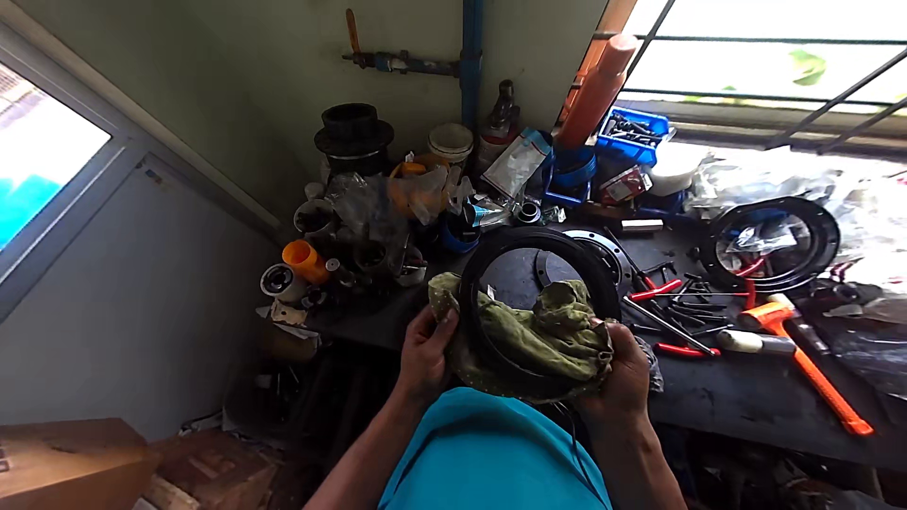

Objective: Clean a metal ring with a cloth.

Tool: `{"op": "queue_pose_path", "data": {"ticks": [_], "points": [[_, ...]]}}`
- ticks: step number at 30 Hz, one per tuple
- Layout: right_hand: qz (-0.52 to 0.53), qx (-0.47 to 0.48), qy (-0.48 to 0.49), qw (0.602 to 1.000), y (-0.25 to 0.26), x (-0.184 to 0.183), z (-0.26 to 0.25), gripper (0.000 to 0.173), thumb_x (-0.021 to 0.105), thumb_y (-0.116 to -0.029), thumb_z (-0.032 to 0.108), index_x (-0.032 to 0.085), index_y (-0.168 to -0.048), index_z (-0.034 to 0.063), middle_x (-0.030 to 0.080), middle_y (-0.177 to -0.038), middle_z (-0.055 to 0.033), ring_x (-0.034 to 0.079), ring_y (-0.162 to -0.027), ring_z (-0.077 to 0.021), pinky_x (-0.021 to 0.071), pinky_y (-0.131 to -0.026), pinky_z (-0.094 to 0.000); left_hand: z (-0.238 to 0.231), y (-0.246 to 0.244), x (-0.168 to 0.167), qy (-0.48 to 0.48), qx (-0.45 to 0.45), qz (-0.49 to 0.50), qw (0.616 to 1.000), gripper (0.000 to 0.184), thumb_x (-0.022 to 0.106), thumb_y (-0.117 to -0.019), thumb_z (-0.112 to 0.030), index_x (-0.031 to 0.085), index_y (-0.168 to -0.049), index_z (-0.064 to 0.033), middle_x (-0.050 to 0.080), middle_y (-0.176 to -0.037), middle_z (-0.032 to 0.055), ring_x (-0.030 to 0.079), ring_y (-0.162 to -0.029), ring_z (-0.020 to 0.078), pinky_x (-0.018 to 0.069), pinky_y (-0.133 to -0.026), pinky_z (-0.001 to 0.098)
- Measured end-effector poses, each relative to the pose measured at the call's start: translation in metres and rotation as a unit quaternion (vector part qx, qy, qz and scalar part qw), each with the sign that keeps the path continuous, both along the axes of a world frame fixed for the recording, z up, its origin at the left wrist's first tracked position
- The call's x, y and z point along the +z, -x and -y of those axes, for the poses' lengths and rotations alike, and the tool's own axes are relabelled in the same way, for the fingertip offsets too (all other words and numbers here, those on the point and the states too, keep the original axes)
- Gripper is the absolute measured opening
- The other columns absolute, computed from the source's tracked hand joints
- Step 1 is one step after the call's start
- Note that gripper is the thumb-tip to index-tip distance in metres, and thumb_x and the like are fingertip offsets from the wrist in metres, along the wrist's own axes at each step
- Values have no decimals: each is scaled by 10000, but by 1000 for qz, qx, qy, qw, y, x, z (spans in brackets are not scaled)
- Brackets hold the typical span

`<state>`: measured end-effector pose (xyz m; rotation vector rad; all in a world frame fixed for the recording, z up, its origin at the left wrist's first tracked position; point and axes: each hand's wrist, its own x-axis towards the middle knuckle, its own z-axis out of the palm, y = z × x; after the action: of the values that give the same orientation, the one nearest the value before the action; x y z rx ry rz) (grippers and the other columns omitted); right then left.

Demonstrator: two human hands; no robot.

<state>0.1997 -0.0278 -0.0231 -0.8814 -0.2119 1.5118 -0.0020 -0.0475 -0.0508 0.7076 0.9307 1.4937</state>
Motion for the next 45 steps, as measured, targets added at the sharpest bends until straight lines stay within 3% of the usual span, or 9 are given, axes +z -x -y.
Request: {"op": "queue_pose_path", "data": {"ticks": [5,10,12,14,16,20,36,39,45], "points": [[89,-6,-55,994,-7,2,-2,246,476,-958,159,684,-828,165,718,-758,-6,700,-689,-62,607,-621,-264,-2,-6,5,20,90,-122,988,301,660,-972,-65,660,-1271,-100,708,-1127,31,693,-978,112,601,-849,289],[120,-4,-66,991,-16,3,-5,115,555,-919,181,668,-897,170,720,-761,4,705,-680,-60,616,-615,-266,-1,11,-2,33,-41,-4,999,568,402,-1056,-566,692,-1238,-112,709,-1165,52,697,-981,126,599,-840,321],[118,1,-68,991,-17,3,-5,94,584,-901,195,673,-879,174,717,-748,3,703,-671,-59,613,-608,-265,-4,12,2,54,-43,-8,998,422,376,-1105,-359,710,-1157,-107,717,-1068,43,694,-870,103,601,-759,286],[115,10,-71,991,-16,1,-5,71,628,-870,211,678,-898,169,719,-753,-2,704,-671,-64,613,-607,-269,-8,9,4,69,-27,-54,996,163,515,-1034,-108,649,-1118,-147,658,-980,8,637,-770,73,563,-666,238],[121,15,-71,990,-16,0,-5,112,670,-837,212,668,-935,159,717,-763,-5,706,-676,-69,615,-609,-276,-12,10,6,84,-33,-86,992,218,589,-978,-31,599,-1161,-149,629,-1019,20,623,-816,93,550,-688,247],[132,36,-100,986,-22,-1,-8,163,730,-804,234,675,-943,170,719,-760,2,706,-672,-64,615,-608,-271,-16,9,4,86,-44,-100,990,231,560,-1025,-58,636,-1241,-90,683,-1024,39,651,-863,97,557,-764,252],[277,151,-170,934,-46,33,-28,239,778,-751,221,734,-985,244,745,-848,57,699,-715,-14,603,-628,-216,-48,14,8,-32,-40,-141,989,118,586,-1015,-82,700,-1044,-86,658,-857,-22,591,-719,19,509,-658,168],[297,165,-205,918,-49,46,-34,264,805,-776,268,754,-1035,250,750,-892,61,702,-747,-12,606,-659,-205,-41,7,-3,-39,-28,-143,989,113,594,-1027,-164,696,-1064,-131,639,-849,-39,572,-691,8,497,-630,158],[370,184,-241,878,-45,56,-39,251,696,-923,466,729,-1128,325,730,-903,130,681,-766,36,590,-677,-169,-36,5,-16,-75,12,-80,994,123,622,-1009,-150,712,-1092,-138,684,-925,-40,635,-803,15,552,-754,194]]}}
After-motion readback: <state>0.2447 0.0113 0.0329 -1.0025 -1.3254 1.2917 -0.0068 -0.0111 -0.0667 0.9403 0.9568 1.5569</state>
